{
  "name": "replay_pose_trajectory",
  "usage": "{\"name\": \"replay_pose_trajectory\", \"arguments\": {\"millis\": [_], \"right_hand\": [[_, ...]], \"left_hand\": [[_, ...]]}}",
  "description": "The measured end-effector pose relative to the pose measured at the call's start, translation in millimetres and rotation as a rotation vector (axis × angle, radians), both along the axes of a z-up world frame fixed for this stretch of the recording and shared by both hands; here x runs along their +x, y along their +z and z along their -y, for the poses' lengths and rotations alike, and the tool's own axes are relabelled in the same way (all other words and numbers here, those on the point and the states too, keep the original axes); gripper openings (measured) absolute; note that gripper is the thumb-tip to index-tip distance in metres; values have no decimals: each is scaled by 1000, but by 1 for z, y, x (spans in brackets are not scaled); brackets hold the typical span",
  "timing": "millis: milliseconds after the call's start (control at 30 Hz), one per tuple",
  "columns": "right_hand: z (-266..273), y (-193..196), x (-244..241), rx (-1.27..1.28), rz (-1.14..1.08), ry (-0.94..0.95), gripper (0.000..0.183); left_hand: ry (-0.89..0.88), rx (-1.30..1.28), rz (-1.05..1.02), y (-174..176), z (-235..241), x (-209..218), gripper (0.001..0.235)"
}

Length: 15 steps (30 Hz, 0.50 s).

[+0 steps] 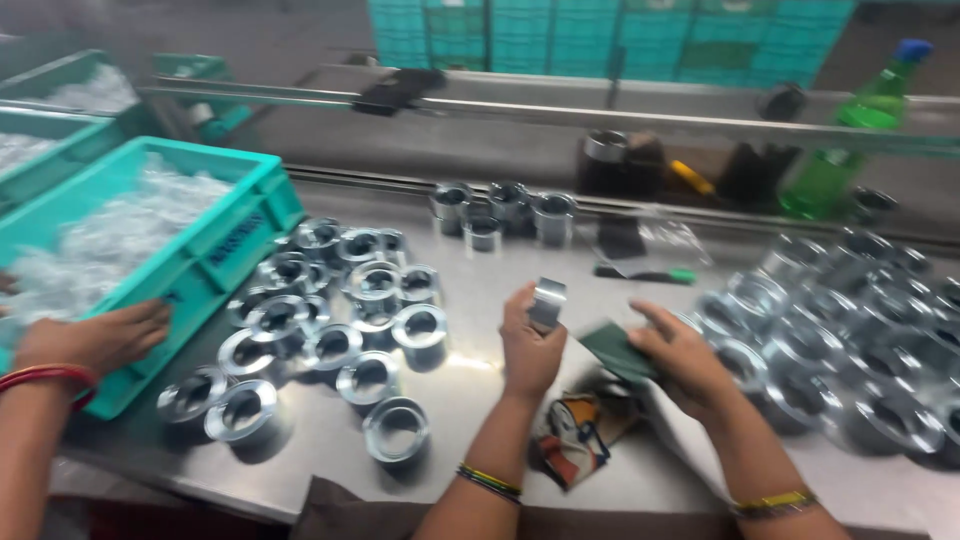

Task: Inspecting and cleaning metal rings at a fabrication workstation.

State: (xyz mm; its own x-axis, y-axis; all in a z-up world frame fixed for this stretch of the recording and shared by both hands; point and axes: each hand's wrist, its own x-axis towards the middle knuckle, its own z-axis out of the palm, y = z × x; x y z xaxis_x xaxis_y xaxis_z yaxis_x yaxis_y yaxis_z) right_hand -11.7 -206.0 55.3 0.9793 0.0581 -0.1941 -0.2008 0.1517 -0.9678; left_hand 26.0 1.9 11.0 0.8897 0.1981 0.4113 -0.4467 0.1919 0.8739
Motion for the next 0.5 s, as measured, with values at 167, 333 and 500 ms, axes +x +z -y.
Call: {"name": "replay_pose_trajectory", "arguments": {"millis": [167,333,500], "right_hand": [[-13,-13,1,-53,229,-113,59],[-23,-7,-5,16,357,-146,47],[-50,26,-29,-234,620,-110,55]], "left_hand": [[27,165,98,31,-3,-22,56],[78,406,287,37,0,-28,43],[35,510,250,35,3,-31,40]]}}
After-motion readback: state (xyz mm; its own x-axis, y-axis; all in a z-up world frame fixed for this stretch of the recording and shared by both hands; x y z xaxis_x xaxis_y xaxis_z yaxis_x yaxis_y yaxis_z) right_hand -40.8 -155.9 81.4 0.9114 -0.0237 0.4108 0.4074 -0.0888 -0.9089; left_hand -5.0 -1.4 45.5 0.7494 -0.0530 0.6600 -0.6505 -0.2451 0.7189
